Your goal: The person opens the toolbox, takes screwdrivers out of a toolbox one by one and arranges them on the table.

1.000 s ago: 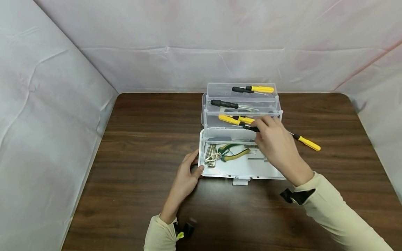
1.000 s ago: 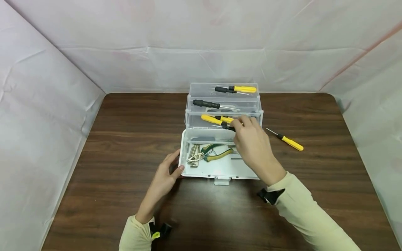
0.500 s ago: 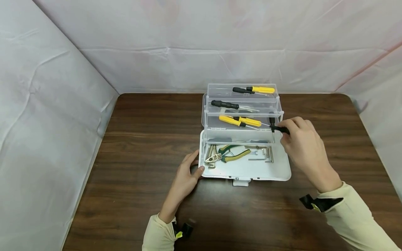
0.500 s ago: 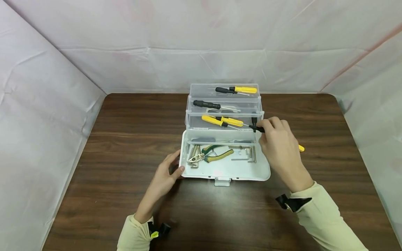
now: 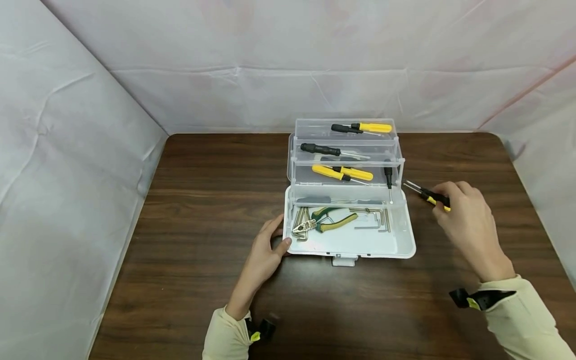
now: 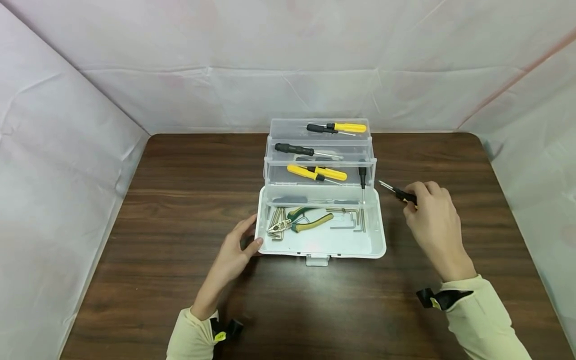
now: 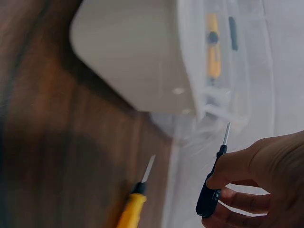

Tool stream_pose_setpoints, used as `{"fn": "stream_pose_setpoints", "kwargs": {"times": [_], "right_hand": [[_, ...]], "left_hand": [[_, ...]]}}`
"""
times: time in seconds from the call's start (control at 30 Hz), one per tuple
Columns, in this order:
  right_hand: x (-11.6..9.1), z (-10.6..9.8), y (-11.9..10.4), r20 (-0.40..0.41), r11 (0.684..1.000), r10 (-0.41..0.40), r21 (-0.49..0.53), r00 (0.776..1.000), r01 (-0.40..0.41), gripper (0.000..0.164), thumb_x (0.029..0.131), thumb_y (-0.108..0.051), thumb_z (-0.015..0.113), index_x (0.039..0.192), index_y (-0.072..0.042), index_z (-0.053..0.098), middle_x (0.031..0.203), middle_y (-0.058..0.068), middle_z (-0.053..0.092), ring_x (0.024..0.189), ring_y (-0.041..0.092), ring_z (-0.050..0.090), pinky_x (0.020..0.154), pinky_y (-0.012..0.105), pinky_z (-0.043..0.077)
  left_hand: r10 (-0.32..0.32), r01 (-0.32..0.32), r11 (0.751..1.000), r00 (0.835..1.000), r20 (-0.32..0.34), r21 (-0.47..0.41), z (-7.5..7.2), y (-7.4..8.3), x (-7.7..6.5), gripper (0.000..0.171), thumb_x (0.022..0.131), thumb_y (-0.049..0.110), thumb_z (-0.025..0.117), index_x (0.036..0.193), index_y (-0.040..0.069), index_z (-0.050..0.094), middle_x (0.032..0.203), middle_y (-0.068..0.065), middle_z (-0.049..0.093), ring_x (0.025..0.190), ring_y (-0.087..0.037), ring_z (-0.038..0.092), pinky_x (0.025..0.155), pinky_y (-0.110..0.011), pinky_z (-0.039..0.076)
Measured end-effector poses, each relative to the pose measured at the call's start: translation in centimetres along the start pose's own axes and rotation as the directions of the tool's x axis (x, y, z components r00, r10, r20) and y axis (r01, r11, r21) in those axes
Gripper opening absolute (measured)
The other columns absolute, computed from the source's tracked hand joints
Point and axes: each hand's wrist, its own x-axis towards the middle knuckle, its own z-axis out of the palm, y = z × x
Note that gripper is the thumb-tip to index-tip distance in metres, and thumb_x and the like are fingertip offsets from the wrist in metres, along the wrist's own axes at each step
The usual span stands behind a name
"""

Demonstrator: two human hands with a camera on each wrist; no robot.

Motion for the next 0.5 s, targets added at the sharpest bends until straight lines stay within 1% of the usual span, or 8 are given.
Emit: {"fn": "stream_pose_setpoints", "kwargs": {"times": [0.1, 0.23, 0.4, 0.5], "right_hand": [[-0.4, 0.7, 1.2, 0.034, 0.999, 0.031, 0.009, 0.999, -0.031, 0.029, 0.085, 0.005, 0.065, 0.114, 0.004, 0.068, 0.111, 0.030, 0.062, 0.101, 0.055, 0.056, 0.074, 0.069, 0.042], [-0.8, 1.8, 2.5, 0.067, 0.998, 0.054, 0.011, 0.996, -0.054, 0.029, 0.084, 0.004, 0.065, 0.113, 0.004, 0.067, 0.109, 0.030, 0.063, 0.098, 0.054, 0.057, 0.074, 0.068, 0.042], [-1.0, 2.9, 3.5, 0.117, 0.997, 0.074, 0.004, 0.990, -0.075, 0.030, 0.086, 0.002, 0.066, 0.116, 0.004, 0.067, 0.111, 0.031, 0.063, 0.101, 0.055, 0.058, 0.075, 0.068, 0.044], [-1.1, 3.3, 3.8, 0.130, 0.997, 0.075, 0.000, 0.989, -0.075, 0.030, 0.087, 0.002, 0.067, 0.117, 0.005, 0.067, 0.112, 0.032, 0.063, 0.103, 0.056, 0.058, 0.076, 0.069, 0.044]], "left_hand": [[0.002, -0.002, 1.000, 1.000, 0.003, -0.002, 0.0, -0.1, 0.0, 0.061, 0.098, -0.001, 0.065, 0.155, -0.002, 0.044, 0.149, -0.021, 0.055, 0.131, -0.038, 0.060, 0.112, -0.057, 0.046], [0.001, -0.001, 1.000, 1.000, 0.012, 0.000, 0.1, -0.1, 0.0, 0.062, 0.098, 0.000, 0.065, 0.156, -0.001, 0.044, 0.149, -0.020, 0.055, 0.131, -0.038, 0.060, 0.112, -0.057, 0.046], [0.001, -0.001, 1.000, 1.000, 0.003, 0.006, 0.1, -0.2, 0.0, 0.062, 0.098, 0.000, 0.065, 0.156, 0.000, 0.044, 0.149, -0.019, 0.055, 0.131, -0.038, 0.060, 0.112, -0.057, 0.046], [0.007, -0.007, 1.000, 1.000, -0.003, 0.008, 0.1, -0.3, 0.0, 0.061, 0.098, 0.000, 0.065, 0.156, 0.000, 0.044, 0.148, -0.019, 0.056, 0.131, -0.038, 0.060, 0.112, -0.057, 0.046]]}}
